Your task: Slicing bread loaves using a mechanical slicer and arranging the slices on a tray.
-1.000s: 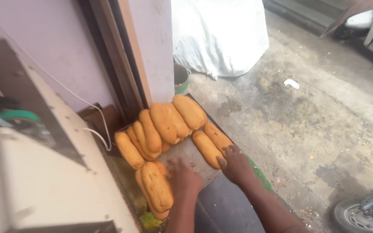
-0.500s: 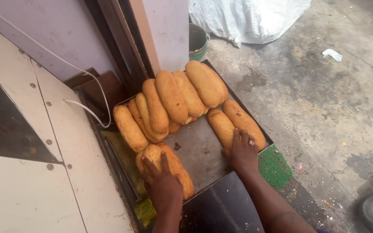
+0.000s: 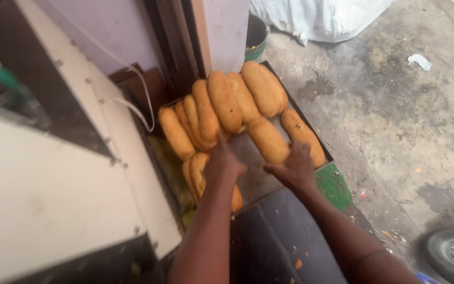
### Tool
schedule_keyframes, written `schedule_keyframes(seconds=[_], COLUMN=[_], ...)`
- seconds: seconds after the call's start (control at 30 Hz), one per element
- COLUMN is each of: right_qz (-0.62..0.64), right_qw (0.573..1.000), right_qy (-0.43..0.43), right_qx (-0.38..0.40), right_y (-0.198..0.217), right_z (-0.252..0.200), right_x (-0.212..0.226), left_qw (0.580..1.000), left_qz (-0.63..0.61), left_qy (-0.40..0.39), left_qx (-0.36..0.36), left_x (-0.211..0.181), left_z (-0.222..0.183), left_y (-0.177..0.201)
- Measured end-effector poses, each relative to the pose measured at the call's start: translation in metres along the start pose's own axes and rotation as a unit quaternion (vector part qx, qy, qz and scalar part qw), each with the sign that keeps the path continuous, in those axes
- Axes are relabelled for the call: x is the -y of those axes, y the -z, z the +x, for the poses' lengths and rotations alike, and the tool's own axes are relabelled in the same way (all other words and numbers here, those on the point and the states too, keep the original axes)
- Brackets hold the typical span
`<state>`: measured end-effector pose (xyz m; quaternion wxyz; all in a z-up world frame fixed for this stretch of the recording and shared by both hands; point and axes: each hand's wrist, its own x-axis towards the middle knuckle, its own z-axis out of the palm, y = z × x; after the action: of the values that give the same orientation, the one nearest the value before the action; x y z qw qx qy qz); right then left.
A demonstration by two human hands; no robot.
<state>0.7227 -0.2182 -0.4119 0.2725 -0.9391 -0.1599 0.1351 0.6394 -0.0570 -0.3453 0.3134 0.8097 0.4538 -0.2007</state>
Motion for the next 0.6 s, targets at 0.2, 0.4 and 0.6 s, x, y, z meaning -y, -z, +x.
schedule_keyframes(seconds=[0.2, 0.4, 0.6], right_qz=[-0.040, 0.018, -0.098], right_qw=[0.967, 0.881, 0.809], right_qy=[0.239, 0.442, 0.510], right_qx=[-0.077, -0.166, -0.277], right_y=[0.123, 0.218, 0.280], right_z=[-0.041, -0.064, -0.074], right_x=[0.050, 0.108, 0.183], left_qw=[0.925, 0.804, 0.709], left_qz=[0.092, 0.028, 0.056], left_qy=[-0.236, -0.393, -0.420], left_qx=[-0.282, -0.445, -0.564], left_x=[-0.037, -0.042, -0.033], left_z=[-0.100, -0.165, -0.221], left_y=[0.065, 0.116, 0.202])
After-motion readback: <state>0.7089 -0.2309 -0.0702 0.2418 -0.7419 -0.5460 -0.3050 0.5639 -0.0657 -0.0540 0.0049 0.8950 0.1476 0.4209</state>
